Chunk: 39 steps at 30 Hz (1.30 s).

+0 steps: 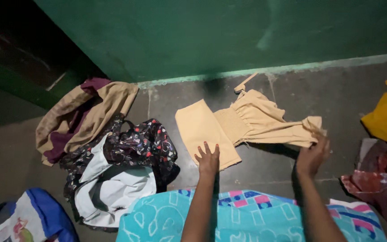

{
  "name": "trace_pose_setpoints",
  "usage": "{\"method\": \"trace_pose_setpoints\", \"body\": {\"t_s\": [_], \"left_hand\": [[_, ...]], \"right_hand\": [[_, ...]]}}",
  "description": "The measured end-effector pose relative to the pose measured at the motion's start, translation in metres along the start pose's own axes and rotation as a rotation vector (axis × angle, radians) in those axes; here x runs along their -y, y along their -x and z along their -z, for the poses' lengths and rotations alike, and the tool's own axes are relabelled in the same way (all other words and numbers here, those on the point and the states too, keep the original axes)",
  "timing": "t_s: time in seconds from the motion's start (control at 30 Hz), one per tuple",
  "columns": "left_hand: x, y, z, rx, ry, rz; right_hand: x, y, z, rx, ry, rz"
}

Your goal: The person folds a yellow dress and a red patterned top by hand on the floor and places them into a black patterned bag.

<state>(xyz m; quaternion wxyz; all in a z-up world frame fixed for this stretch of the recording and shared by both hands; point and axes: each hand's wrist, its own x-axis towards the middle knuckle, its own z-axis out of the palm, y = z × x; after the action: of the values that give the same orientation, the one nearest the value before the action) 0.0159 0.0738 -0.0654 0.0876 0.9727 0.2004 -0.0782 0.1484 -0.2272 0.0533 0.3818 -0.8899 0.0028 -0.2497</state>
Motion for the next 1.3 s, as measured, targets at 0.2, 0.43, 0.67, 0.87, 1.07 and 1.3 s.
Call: {"method": "trace_pose_setpoints", "body": {"t_s": [0.2, 0.43, 0.67, 0.87, 1.07, 1.3], "left_hand": [[0.006, 0.018, 0.003, -0.032, 0.049, -0.077], [0.016, 0.037, 0.018, 0.006, 0.075, -0.163], [0.011, 0.036, 0.012, -0.057, 0.058, -0.144], [0.012, 0.039, 0.016, -0.087, 0.1, -0.155], [0.015, 0.036, 0.015, -0.083, 0.162, -0.15], [0.015, 0.037, 0.012, -0.075, 0.127, -0.154]], "right_hand": [[-0.056, 0.063, -0.024, -0.415, -0.043, -0.244], [-0.02, 0.072, -0.039, -0.425, -0.095, -0.152], [0.089, 0.024, -0.04, 0.545, -0.532, 0.116], [0.065, 0.073, -0.065, 0.633, 0.225, 0.598], [-0.012, 0.081, -0.086, 0.786, 0.547, 0.445], [-0.033, 0.063, -0.064, 0.247, 0.403, 0.063]]}}
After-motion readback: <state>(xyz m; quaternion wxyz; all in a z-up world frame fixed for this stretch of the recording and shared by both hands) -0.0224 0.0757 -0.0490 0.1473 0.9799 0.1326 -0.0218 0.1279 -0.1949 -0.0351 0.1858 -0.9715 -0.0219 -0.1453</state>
